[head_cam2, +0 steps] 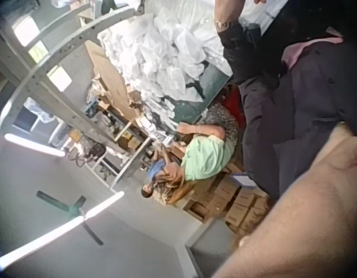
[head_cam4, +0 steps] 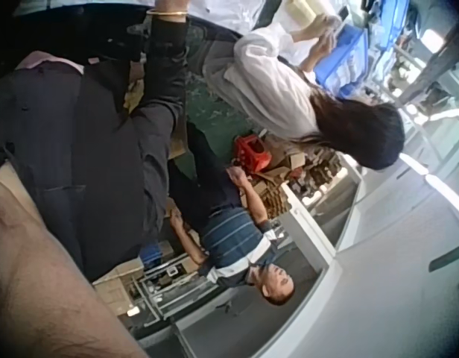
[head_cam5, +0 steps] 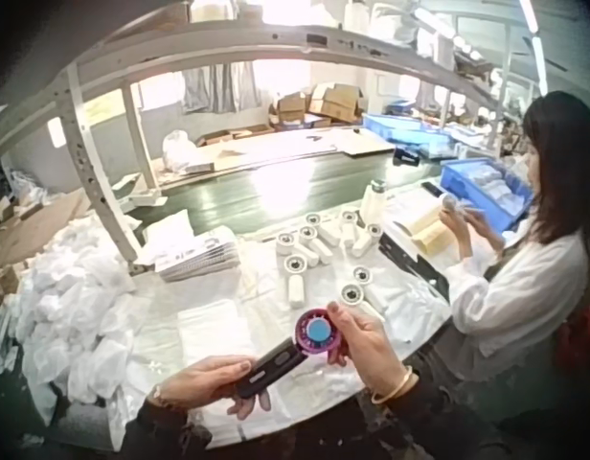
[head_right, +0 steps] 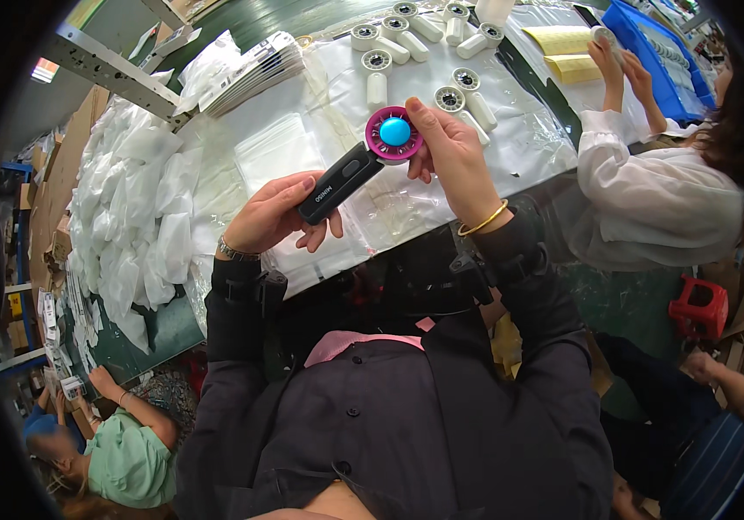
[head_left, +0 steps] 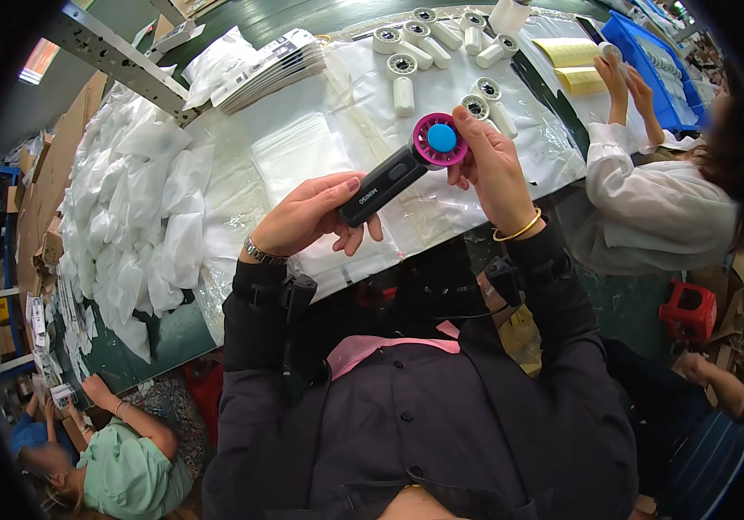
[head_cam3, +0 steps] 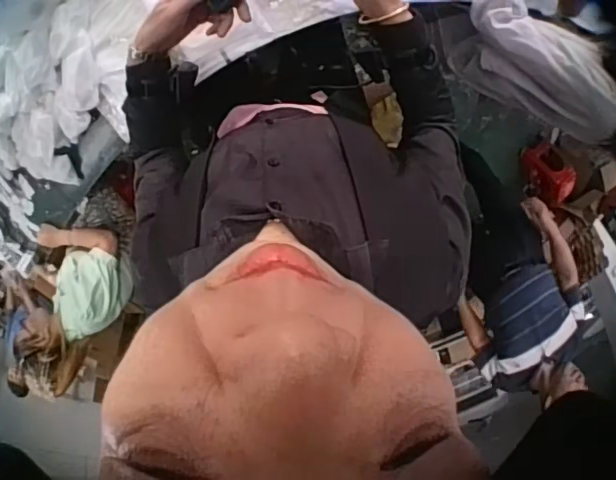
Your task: Packaging hair dryers and their components into plastic bags on a manufacturing line.
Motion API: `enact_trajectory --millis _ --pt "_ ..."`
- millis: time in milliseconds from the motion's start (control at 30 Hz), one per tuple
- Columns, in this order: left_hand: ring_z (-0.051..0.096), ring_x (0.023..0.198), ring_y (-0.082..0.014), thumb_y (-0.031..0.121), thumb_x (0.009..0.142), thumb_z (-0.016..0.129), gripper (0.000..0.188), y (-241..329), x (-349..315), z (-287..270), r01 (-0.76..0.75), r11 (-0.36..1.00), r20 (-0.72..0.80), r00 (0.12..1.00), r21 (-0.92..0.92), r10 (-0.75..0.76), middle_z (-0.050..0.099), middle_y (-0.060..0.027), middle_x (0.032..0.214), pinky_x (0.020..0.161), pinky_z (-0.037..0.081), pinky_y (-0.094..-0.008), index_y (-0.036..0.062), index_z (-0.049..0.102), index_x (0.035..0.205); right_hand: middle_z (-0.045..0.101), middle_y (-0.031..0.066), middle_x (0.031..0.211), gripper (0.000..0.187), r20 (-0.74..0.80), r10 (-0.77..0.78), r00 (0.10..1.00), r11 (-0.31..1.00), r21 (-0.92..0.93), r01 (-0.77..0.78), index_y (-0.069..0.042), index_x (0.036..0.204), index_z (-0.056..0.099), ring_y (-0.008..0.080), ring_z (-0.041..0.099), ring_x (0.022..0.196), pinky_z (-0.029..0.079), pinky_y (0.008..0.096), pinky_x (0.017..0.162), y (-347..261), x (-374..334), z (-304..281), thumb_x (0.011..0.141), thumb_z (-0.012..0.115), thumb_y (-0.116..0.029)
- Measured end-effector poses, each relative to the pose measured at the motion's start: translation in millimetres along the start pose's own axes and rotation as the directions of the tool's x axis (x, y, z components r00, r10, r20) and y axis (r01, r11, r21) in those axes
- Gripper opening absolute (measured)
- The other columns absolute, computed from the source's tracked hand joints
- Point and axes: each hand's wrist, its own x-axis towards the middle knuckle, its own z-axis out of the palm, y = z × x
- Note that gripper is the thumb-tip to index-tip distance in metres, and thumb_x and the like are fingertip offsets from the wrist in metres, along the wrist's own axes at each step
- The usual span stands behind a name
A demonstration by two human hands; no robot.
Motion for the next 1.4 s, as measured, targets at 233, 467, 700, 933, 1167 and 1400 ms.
enact_trajectory --millis 233,467,700,933,1167,1400 --pt "0.067 0.067 -0.0186 0.034 0.118 0.043 0.05 -1 -1 1 0.012 1.0 0.011 1.0 -0.003 -0.012 0.075 -0.0201 0.101 0.06 0.052 -0.028 -0.003 0.05 0.15 0.066 0.0001 0.073 0.042 0.014 0.036 0.999 0.999 0.026 -0.037 -0.009 0.098 0.07 0.0078 0.059 0.056 0.038 0.0223 0.05 5 3 0 0.11 0.061 -0.048" --pt "0.069 0.07 -0.0181 0.033 0.118 0.042 0.051 2 0 5 0.028 1.0 0.022 0.999 0.002 -0.028 0.075 -0.0201 0.104 0.061 0.053 -0.0274 0.0001 0.045 0.156 0.058 -0.0022 0.065 0.044 -0.016 0.023 1.0 1.0 0.002 -0.023 -0.008 0.095 0.07 0.0053 0.055 0.054 0.038 0.0209 0.05 -2 2 8 0.109 0.062 -0.049" --pt "0.07 0.072 -0.0194 0.032 0.118 0.041 0.054 -1 2 8 -0.004 1.0 0.011 1.0 -0.019 0.004 0.073 -0.022 0.116 0.063 0.055 -0.0283 0.0052 0.034 0.164 0.069 0.0034 0.083 0.042 -0.087 -0.073 0.994 0.995 0.058 0.078 -0.001 0.116 0.071 0.0071 0.06 0.062 0.044 0.0215 0.056 6 3 18 0.111 0.061 -0.042" --pt "0.075 0.104 -0.0294 0.024 0.117 0.045 0.054 -9 9 2 -0.278 0.953 -0.134 0.956 -0.123 0.261 0.064 -0.0266 0.138 0.078 0.062 -0.0341 0.0086 0.029 0.166 0.075 0.0119 0.101 0.032 0.128 -0.721 0.681 0.534 -0.522 0.665 0.003 0.136 0.065 0.014 0.065 0.07 0.05 0.0251 0.065 -21 -33 31 0.107 0.065 -0.012" --pt "0.07 0.123 -0.0348 0.018 0.115 0.049 0.056 -7 14 2 -0.331 0.932 -0.194 0.934 -0.145 0.301 0.059 -0.0251 0.148 0.094 0.065 -0.0429 0.0117 0.028 0.166 0.077 0.0191 0.098 0.033 0.566 -0.779 0.269 0.294 -0.05 0.955 -0.027 0.135 0.067 0.0189 0.062 0.059 0.046 0.0318 0.048 -70 -81 76 0.104 0.071 -0.017" --pt "0.069 0.124 -0.0351 0.017 0.115 0.05 0.056 -8 10 1 -0.347 0.926 -0.197 0.928 -0.146 0.316 0.057 -0.025 0.15 0.096 0.065 -0.0453 0.0115 0.028 0.166 0.069 0.0073 0.093 0.046 0.25 -0.946 0.206 0.234 0.089 0.968 -0.04 0.132 0.068 0.0135 0.048 0.055 0.038 0.0249 0.045 -69 -97 113 0.099 0.072 -0.008"
